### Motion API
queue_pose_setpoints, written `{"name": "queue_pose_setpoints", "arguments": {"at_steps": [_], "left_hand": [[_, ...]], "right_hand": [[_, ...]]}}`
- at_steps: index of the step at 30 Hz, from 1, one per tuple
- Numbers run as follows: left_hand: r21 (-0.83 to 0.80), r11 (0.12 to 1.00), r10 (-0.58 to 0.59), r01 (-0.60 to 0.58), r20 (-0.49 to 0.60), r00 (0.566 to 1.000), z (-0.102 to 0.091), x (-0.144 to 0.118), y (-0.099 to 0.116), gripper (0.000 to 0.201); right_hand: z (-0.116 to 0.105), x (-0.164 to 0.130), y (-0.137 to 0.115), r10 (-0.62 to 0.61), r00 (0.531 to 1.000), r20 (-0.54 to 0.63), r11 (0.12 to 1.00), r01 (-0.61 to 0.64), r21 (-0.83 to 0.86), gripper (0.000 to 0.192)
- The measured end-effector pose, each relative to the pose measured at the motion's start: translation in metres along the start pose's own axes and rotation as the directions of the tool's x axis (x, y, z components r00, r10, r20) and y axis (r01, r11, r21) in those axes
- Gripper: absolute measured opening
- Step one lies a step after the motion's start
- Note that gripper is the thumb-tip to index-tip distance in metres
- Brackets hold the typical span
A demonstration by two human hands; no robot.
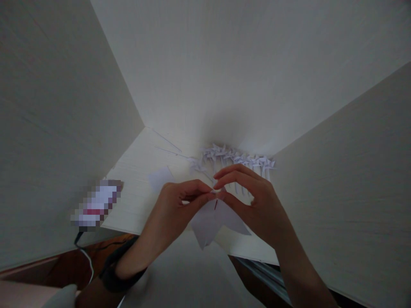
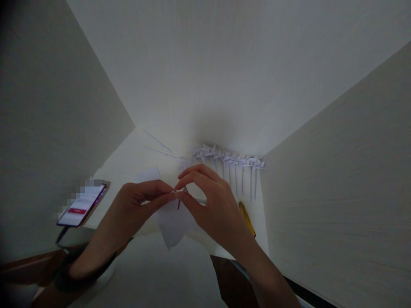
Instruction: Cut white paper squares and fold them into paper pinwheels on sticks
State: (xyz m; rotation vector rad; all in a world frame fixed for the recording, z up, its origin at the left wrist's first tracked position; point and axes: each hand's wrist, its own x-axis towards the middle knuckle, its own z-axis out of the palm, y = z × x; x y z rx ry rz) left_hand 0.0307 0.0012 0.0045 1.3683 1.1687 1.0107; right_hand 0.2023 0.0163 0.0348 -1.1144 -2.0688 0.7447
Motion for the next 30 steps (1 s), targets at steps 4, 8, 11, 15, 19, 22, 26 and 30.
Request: {"name": "queue_pose_setpoints", "arguments": {"at_steps": [4, 8, 11, 15, 19, 22, 26, 30], "left_hand": [[0.028, 0.999, 0.017, -0.018, 0.022, 1.000, 0.000, -0.001, 0.000, 0.011], [0.036, 0.999, 0.041, -0.041, 0.000, 0.999, 0.002, -0.001, 0.000, 0.012], [-0.016, 0.999, 0.049, -0.050, -0.050, 0.998, 0.002, -0.002, -0.002, 0.012], [-0.146, 0.987, 0.033, -0.070, -0.237, 0.971, -0.002, 0.000, -0.010, 0.015], [-0.303, 0.951, -0.049, -0.069, -0.366, 0.929, -0.004, 0.003, -0.019, 0.017], [-0.356, 0.934, -0.115, -0.023, -0.360, 0.926, -0.004, 0.003, -0.021, 0.018], [-0.410, 0.912, -0.165, 0.018, -0.326, 0.931, -0.002, -0.001, -0.021, 0.019], [-0.385, 0.923, -0.170, 0.018, -0.365, 0.915, 0.000, -0.004, -0.023, 0.019]], "right_hand": [[0.001, 0.002, -0.001, 0.011, 1.000, 0.013, 1.000, -0.011, 0.018, 0.011], [0.011, 0.003, -0.001, -0.011, 0.998, -0.057, 0.999, 0.008, -0.042, 0.010], [0.012, 0.001, 0.003, -0.025, 0.997, -0.078, 0.999, 0.023, -0.036, 0.003], [-0.002, -0.009, 0.016, 0.157, 0.985, 0.074, 0.982, -0.164, 0.092, 0.033], [-0.014, -0.018, 0.022, 0.178, 0.962, 0.207, 0.956, -0.219, 0.196, 0.032], [-0.016, -0.019, 0.019, 0.095, 0.979, 0.180, 0.972, -0.130, 0.196, 0.023], [-0.015, -0.017, 0.015, 0.074, 0.986, 0.150, 0.989, -0.092, 0.116, 0.019], [-0.013, -0.015, 0.016, 0.083, 0.990, 0.118, 0.995, -0.089, 0.050, 0.023]]}}
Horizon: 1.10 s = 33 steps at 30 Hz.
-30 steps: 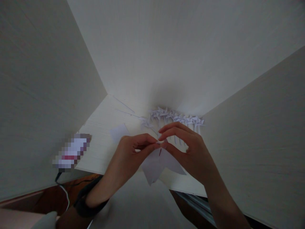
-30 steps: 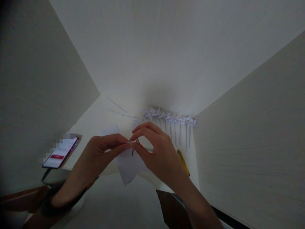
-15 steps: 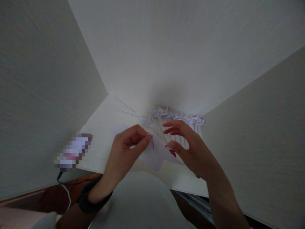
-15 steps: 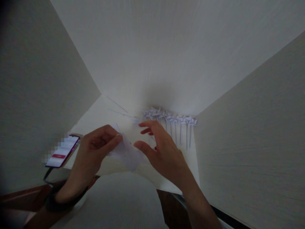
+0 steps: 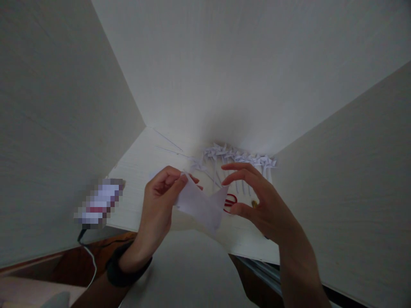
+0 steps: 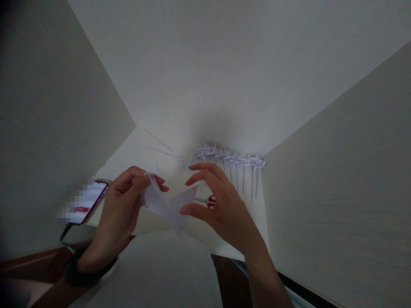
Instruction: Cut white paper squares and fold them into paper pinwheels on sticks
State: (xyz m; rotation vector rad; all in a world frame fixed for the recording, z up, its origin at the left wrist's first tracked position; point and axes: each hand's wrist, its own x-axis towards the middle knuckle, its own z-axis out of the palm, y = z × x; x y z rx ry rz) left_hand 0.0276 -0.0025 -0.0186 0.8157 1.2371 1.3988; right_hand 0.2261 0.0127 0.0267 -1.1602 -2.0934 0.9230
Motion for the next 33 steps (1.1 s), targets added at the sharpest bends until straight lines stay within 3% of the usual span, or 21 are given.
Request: {"name": "queue_pose_setpoints", "arguments": {"at_steps": [4, 8, 11, 14, 17, 22, 25, 29, 33], "left_hand": [[-0.001, 1.000, 0.001, -0.001, -0.014, 1.000, 0.002, 0.001, -0.005, 0.019], [-0.043, 0.999, 0.027, -0.028, -0.026, 0.999, 0.005, 0.001, -0.007, 0.019], [-0.036, 0.999, 0.002, -0.003, -0.011, 1.000, 0.003, -0.001, -0.007, 0.018], [-0.028, 0.999, -0.018, 0.024, 0.216, 0.976, -0.005, 0.001, -0.004, 0.009], [-0.017, 0.998, -0.041, 0.055, 0.455, 0.890, -0.015, 0.009, 0.004, 0.032], [0.159, 0.986, -0.125, 0.043, 0.559, 0.820, -0.012, 0.019, 0.020, 0.020], [0.232, 0.968, -0.209, 0.096, 0.529, 0.822, -0.002, 0.018, 0.019, 0.002], [0.191, 0.971, -0.217, 0.144, 0.450, 0.866, 0.005, 0.012, 0.013, 0.005], [0.166, 0.976, -0.199, 0.140, 0.416, 0.888, 0.009, 0.007, 0.013, 0.014]], "right_hand": [[0.001, -0.001, 0.000, 0.009, 1.000, 0.026, 1.000, -0.009, -0.002, 0.018], [0.001, -0.004, -0.002, -0.021, 0.997, 0.074, 0.998, 0.016, 0.067, 0.034], [0.003, -0.002, -0.003, 0.006, 1.000, -0.015, 0.999, -0.006, 0.047, 0.012], [0.006, 0.003, -0.002, 0.085, 0.986, -0.140, 0.996, -0.084, 0.014, 0.009], [0.007, 0.008, -0.002, 0.115, 0.987, -0.109, 0.993, -0.118, -0.024, 0.009], [0.011, 0.013, -0.007, 0.051, 0.998, -0.040, 0.991, -0.055, -0.124, 0.007], [0.014, 0.015, -0.008, 0.058, 0.994, -0.093, 0.988, -0.071, -0.139, 0.011], [0.016, 0.016, -0.005, 0.107, 0.976, -0.187, 0.994, -0.109, 0.000, 0.011], [0.016, 0.016, -0.001, 0.156, 0.968, -0.198, 0.985, -0.138, 0.101, 0.014]]}}
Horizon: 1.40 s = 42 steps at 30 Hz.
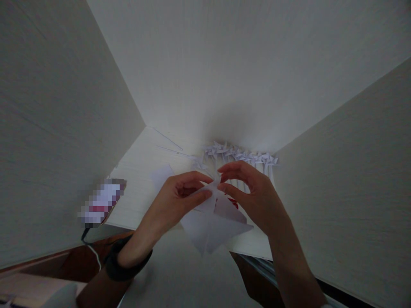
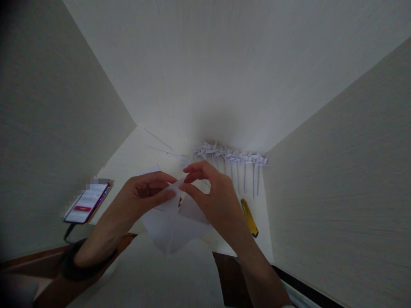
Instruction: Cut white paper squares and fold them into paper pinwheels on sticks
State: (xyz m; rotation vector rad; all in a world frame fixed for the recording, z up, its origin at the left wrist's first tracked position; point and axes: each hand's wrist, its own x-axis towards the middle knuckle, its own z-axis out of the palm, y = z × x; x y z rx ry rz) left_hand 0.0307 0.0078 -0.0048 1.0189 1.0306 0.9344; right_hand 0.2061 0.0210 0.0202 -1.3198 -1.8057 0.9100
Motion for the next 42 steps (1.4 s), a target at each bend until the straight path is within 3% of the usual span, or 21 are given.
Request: {"name": "queue_pose_setpoints", "arguments": {"at_steps": [2, 9, 15, 19, 21, 25, 27, 31, 36, 39, 42], "left_hand": [[0.015, 1.000, 0.026, -0.026, -0.022, 0.999, 0.003, -0.001, 0.002, 0.010], [0.084, 0.995, 0.062, -0.056, -0.069, 0.996, 0.009, -0.004, 0.006, 0.013], [0.068, 0.992, 0.113, -0.109, -0.053, 0.992, 0.010, -0.007, 0.005, 0.013], [-0.021, 0.995, 0.098, -0.099, -0.067, 0.993, 0.009, -0.007, 0.002, 0.011], [-0.042, 0.993, 0.103, -0.106, -0.079, 0.992, 0.009, -0.007, 0.003, 0.011], [0.080, 0.988, 0.134, -0.132, -0.020, 0.991, 0.007, -0.008, 0.006, 0.015], [0.213, 0.960, 0.187, -0.180, -0.016, 0.982, 0.006, -0.010, 0.008, 0.017], [0.459, 0.841, 0.328, -0.288, -0.008, 0.945, 0.003, -0.011, 0.007, 0.016], [0.598, 0.721, 0.415, -0.349, 0.031, 0.909, 0.001, -0.010, 0.002, 0.018], [0.620, 0.702, 0.424, -0.349, 0.029, 0.905, 0.002, -0.011, 0.003, 0.018], [0.622, 0.702, 0.400, -0.347, 0.060, 0.915, 0.001, -0.009, 0.004, 0.017]], "right_hand": [[0.000, 0.000, -0.002, -0.039, 0.999, -0.008, 0.998, 0.039, -0.043, 0.006], [0.006, -0.004, -0.008, -0.311, 0.948, -0.073, 0.943, 0.298, -0.145, 0.013], [0.004, -0.006, 0.004, -0.548, 0.836, 0.017, 0.801, 0.531, -0.278, 0.016], [0.001, -0.008, 0.009, -0.643, 0.761, 0.087, 0.698, 0.630, -0.341, 0.025], [0.000, -0.009, 0.008, -0.623, 0.776, 0.102, 0.728, 0.622, -0.288, 0.025], [-0.002, -0.006, 0.001, -0.392, 0.918, 0.061, 0.911, 0.397, -0.115, 0.012], [-0.003, -0.002, -0.004, -0.304, 0.950, 0.064, 0.948, 0.309, -0.074, 0.007], [-0.002, 0.001, -0.008, -0.276, 0.957, 0.093, 0.957, 0.282, -0.061, 0.007], [0.006, -0.003, -0.007, -0.338, 0.941, 0.035, 0.929, 0.339, -0.152, 0.011], [0.010, -0.006, -0.011, -0.328, 0.944, 0.035, 0.928, 0.329, -0.174, 0.010], [0.010, -0.002, -0.006, -0.239, 0.967, 0.091, 0.961, 0.249, -0.121, 0.011]]}}
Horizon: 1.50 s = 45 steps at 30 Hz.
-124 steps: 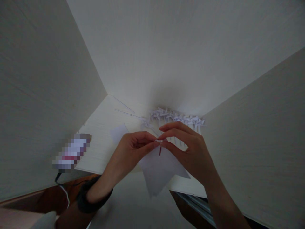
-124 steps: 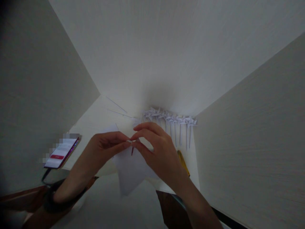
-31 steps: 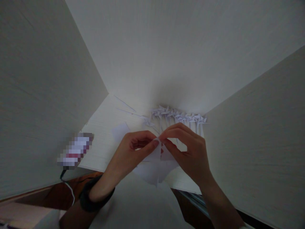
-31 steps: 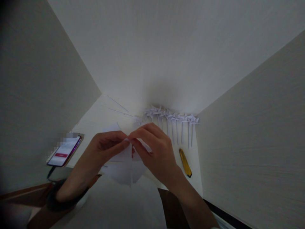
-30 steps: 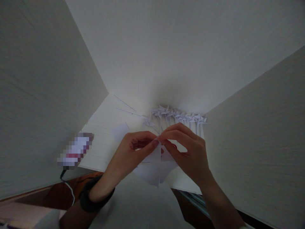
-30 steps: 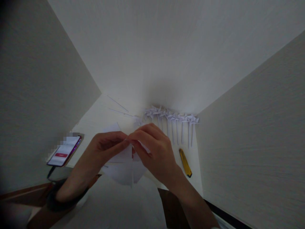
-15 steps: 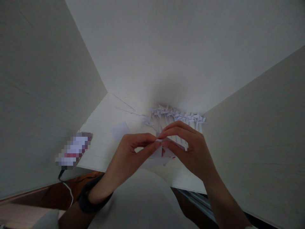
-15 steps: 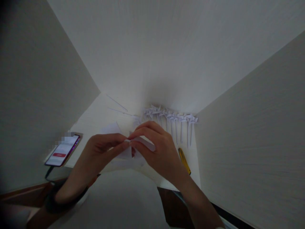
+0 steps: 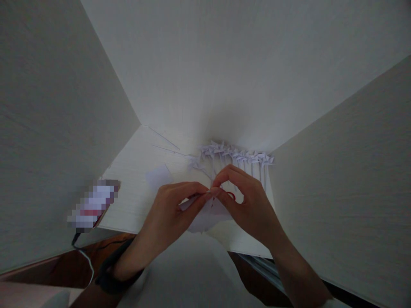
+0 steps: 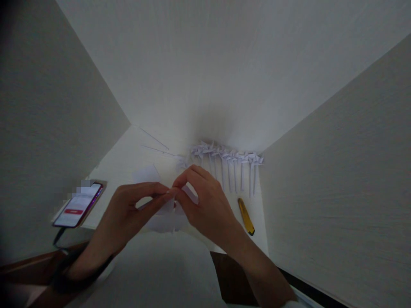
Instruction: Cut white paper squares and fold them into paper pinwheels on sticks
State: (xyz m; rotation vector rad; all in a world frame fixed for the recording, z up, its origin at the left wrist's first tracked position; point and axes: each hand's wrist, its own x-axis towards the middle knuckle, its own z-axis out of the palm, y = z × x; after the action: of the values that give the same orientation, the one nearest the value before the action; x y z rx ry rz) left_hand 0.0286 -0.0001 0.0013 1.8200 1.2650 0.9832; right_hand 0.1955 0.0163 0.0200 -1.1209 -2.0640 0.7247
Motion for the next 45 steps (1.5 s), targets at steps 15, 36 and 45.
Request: {"name": "queue_pose_setpoints", "arguments": {"at_steps": [15, 36, 45], "left_hand": [[-0.050, 0.994, -0.080, 0.097, 0.282, 0.956, -0.019, 0.013, -0.029, 0.020], [0.155, 0.985, -0.017, -0.077, 0.528, 0.849, -0.069, 0.027, -0.005, 0.016], [0.035, 0.998, -0.067, 0.059, 0.663, 0.745, -0.072, 0.034, 0.001, 0.011]], "right_hand": [[0.078, -0.096, 0.232, 0.456, 0.877, 0.149, 0.796, -0.327, -0.510, 0.031], [-0.019, -0.029, 0.081, 0.321, 0.863, 0.390, 0.921, -0.380, 0.082, 0.037], [-0.052, -0.011, 0.022, 0.423, 0.683, 0.595, 0.904, -0.366, -0.223, 0.046]]}}
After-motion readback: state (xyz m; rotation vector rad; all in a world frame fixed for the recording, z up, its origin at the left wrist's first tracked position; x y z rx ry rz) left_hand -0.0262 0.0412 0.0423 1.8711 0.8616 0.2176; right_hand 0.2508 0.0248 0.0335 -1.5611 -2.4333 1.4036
